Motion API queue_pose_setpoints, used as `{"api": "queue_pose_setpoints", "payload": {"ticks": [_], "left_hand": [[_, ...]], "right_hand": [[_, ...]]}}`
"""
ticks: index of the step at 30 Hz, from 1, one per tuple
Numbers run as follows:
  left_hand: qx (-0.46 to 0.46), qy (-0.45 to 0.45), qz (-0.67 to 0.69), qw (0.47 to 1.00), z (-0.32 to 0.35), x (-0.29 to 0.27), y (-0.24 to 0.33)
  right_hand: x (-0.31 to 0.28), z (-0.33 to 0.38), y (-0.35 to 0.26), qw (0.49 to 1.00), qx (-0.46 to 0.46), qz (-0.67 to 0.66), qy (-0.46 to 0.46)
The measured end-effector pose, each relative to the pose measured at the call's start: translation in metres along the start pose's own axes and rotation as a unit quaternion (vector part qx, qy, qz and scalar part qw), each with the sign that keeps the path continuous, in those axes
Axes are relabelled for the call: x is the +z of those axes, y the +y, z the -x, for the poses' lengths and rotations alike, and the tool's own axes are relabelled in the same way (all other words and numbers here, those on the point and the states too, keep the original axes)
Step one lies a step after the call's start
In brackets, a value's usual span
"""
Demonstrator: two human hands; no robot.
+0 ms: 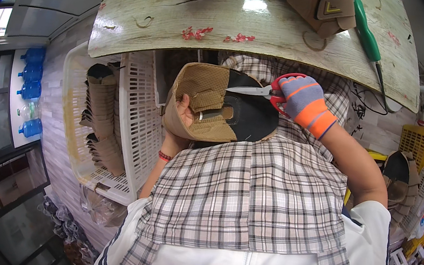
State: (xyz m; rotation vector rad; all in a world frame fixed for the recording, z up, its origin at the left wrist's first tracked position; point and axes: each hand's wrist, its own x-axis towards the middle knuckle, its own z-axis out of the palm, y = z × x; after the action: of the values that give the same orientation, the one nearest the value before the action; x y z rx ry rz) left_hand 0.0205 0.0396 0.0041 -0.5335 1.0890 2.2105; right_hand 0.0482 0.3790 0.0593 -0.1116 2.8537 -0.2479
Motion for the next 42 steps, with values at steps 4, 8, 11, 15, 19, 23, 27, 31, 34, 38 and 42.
{"api": "queue_pose_setpoints", "payload": {"ticks": [4, 8, 11, 15, 19, 23, 27, 31, 34, 38, 42], "left_hand": [[0.006, -0.002, -0.016, 1.000, 0.005, 0.000, -0.001], [0.011, -0.010, -0.037, 0.999, 0.006, 0.004, 0.004], [0.022, -0.010, -0.048, 0.999, 0.007, 0.001, 0.001], [0.035, -0.014, -0.067, 0.997, 0.007, 0.002, -0.001], [0.043, -0.017, -0.094, 0.995, 0.006, 0.004, 0.000], [0.106, -0.031, -0.162, 0.981, -0.003, 0.011, 0.000], [0.131, -0.008, -0.156, 0.979, 0.001, 0.049, 0.008], [0.221, -0.082, -0.151, 0.960, -0.034, 0.017, 0.005], [0.176, -0.072, -0.031, 0.981, -0.031, 0.028, 0.011], [0.145, -0.087, -0.124, 0.978, -0.041, -0.014, 0.017], [-0.089, -0.078, -0.035, 0.992, -0.023, -0.029, 0.033]], "right_hand": [[-0.015, -0.004, -0.010, 0.986, -0.088, -0.044, 0.136], [-0.017, -0.021, -0.033, 0.968, -0.165, -0.047, 0.185], [-0.023, -0.032, -0.046, 0.981, -0.148, 0.016, 0.128], [-0.026, -0.036, -0.051, 0.976, -0.165, 0.018, 0.141], [-0.024, -0.034, -0.046, 0.971, -0.176, 0.004, 0.159], [-0.031, -0.028, -0.039, 0.991, -0.084, 0.030, 0.100], [-0.036, -0.028, -0.037, 0.975, -0.159, -0.022, 0.156], [-0.029, -0.032, -0.040, 0.972, -0.167, -0.037, 0.159], [-0.032, -0.024, -0.032, 0.985, -0.082, -0.076, 0.129], [-0.028, -0.001, -0.028, 0.986, -0.038, -0.149, 0.059], [-0.018, 0.021, -0.029, 0.982, -0.092, -0.166, 0.010]]}}
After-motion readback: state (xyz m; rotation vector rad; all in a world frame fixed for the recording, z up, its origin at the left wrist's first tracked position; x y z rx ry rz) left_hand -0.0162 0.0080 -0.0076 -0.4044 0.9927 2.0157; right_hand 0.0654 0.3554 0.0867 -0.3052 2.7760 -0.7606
